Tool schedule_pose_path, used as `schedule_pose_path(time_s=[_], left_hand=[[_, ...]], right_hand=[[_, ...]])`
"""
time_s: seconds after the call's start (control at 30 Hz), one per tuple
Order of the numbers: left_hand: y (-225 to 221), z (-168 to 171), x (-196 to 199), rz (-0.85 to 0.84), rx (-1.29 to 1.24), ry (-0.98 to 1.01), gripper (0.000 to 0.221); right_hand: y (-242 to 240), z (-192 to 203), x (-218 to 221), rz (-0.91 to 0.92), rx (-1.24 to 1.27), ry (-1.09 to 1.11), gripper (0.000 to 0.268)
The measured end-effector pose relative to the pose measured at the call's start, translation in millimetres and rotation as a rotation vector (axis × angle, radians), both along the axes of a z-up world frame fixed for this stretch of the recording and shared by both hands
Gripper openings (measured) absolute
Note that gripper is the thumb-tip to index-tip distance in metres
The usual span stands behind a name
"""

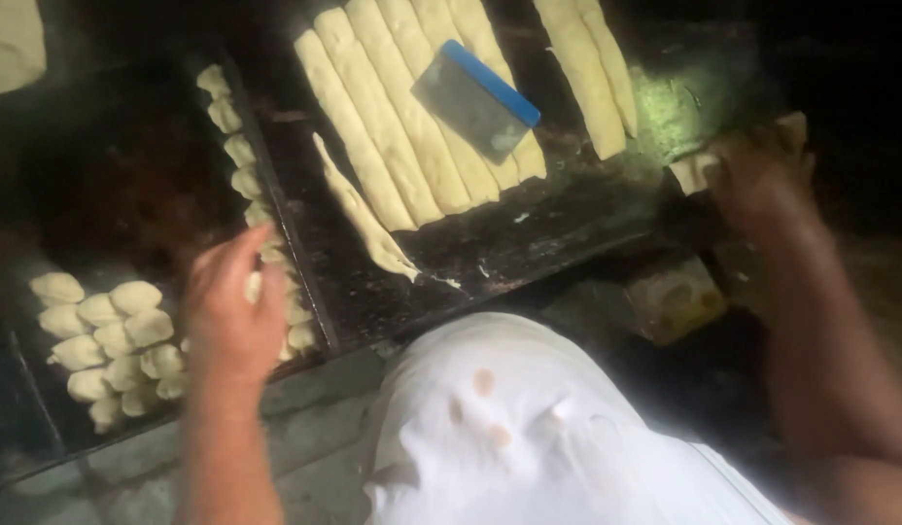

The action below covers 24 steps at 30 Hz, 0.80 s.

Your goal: The person cuts long strips of dough into small pieces using a bench scraper and then rolls each piece into a ball by hand. The finished dough balls are placed in a tray on the left side of the workspace.

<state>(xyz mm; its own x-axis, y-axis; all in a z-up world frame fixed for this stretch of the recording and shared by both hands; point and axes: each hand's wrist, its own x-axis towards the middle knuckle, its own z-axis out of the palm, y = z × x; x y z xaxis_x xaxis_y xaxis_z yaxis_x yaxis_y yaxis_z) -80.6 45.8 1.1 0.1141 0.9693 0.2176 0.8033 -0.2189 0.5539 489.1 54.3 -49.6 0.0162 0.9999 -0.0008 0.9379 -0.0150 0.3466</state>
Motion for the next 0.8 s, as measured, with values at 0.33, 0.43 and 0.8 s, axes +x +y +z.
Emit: schedule_pose_path(time_s=[0.33,0.43,0.8], left_hand=[[-36.8,-25.9,148.1,-0.282,-0.548,-0.949,0.051],[-39.4,-41.7,157.5,-0.222,-0.764,-1.141,0.044],[-43.4,-4.0,108.0,-0.024,-0.551,-1.052,0.023]], right_hand=[[-21.9,40.0,-142.6,-0.369,-0.532,1.172,0.024],[-16.6,26.7,-180.4,-0.030,-0.625,1.581,0.014],[-36.2,36.9,-260.8,0.866,0.275,1.018,0.029]])
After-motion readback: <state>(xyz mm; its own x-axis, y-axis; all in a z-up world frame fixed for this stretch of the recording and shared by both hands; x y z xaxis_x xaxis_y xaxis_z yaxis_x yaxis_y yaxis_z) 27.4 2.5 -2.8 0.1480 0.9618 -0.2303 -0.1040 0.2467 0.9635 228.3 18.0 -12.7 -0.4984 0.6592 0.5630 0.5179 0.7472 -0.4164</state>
